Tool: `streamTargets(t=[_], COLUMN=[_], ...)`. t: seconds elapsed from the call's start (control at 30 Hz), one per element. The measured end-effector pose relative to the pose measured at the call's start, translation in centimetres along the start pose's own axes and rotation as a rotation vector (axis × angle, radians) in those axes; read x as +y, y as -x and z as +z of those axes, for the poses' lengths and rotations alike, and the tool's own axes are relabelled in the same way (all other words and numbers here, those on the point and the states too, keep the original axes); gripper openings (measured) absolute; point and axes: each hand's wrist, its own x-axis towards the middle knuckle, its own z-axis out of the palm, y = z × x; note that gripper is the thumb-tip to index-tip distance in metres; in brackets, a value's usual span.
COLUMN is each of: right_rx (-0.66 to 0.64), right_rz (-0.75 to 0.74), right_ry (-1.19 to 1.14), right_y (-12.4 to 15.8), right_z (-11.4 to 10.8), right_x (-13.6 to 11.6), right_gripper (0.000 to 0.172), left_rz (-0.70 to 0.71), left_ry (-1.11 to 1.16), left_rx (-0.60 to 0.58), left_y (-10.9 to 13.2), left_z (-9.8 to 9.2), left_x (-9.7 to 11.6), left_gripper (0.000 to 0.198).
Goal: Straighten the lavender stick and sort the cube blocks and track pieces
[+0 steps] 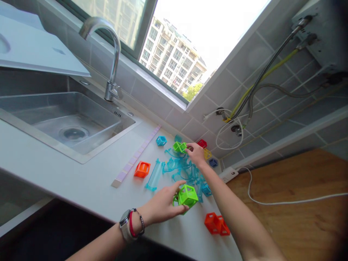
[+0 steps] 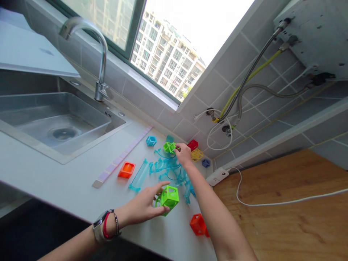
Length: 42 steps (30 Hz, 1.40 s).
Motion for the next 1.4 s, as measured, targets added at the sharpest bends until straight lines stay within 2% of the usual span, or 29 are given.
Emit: streamTargets(t=[0.07,0.13,0.23,0.4,0.57,0.73,0.8,0.9,1.1,1.27,1.4], right_rx=[0.027,0.074,0.155,0.201,0.186,0.178,0.175,0.151,0.146,0.180,0.197], right_rz=[0.006,0.032,0.122,0.320,0.508,0.645,0.696,0.753,0.785,0.817,0.851], right_ry=[-0.023,-0.109,-0.359,-0.720,-0.927,-1.034,-1.089,-1.208,-1.438,-1.468,-1.496], right_y=[1.2,2.5,4.8,10.5,17.2,22.6,24.2,26.1,27.5,28.4,28.9], right_z=[-1.3,-2.6,-4.4,-6.7,-7.6,-6.9,-6.2,-5.0,-3.4,-2.2,-1.8], right_x=[-0.2,-0.4,-0.9,-2.7,-4.2,-4.3,-4.2,-4.3,-4.7,-3.8,-3.3], right_gripper=[0.025,0.032,0.042,0.043,0.038,0.045,0.050,0.048,0.041,0.024,0.024], left_rz=[-0.009,-0.007,0.006,-0.034,-0.067,-0.083,-0.111,-0.132,-0.198,-0.212,-0.197], left_ry=[0.026,0.097,0.343,0.750,0.925,0.944,0.893,0.818,0.741,0.674,0.656], left_rx=[0.048,0.091,0.110,0.108,0.085,-0.019,-0.028,-0.013,0.006,0.010,0.011], left_y=[-0.2,-0.6,-1.3,-1.7,-1.0,-0.9,-1.0,-1.1,-1.2,-1.4,-1.5], left_z=[0.0,-0.1,-0.5,-1.3,-1.7,-1.1,-0.7,0.0,0.4,0.6,0.8], left_x=[-0.2,-0.5,-0.8,-0.8,0.0,0.3,0.3,0.4,0.7,0.0,-0.3], left_gripper=[0.078,0.066,0.049,0.051,0.054,0.054,0.058,0.062,0.062,0.060,0.057])
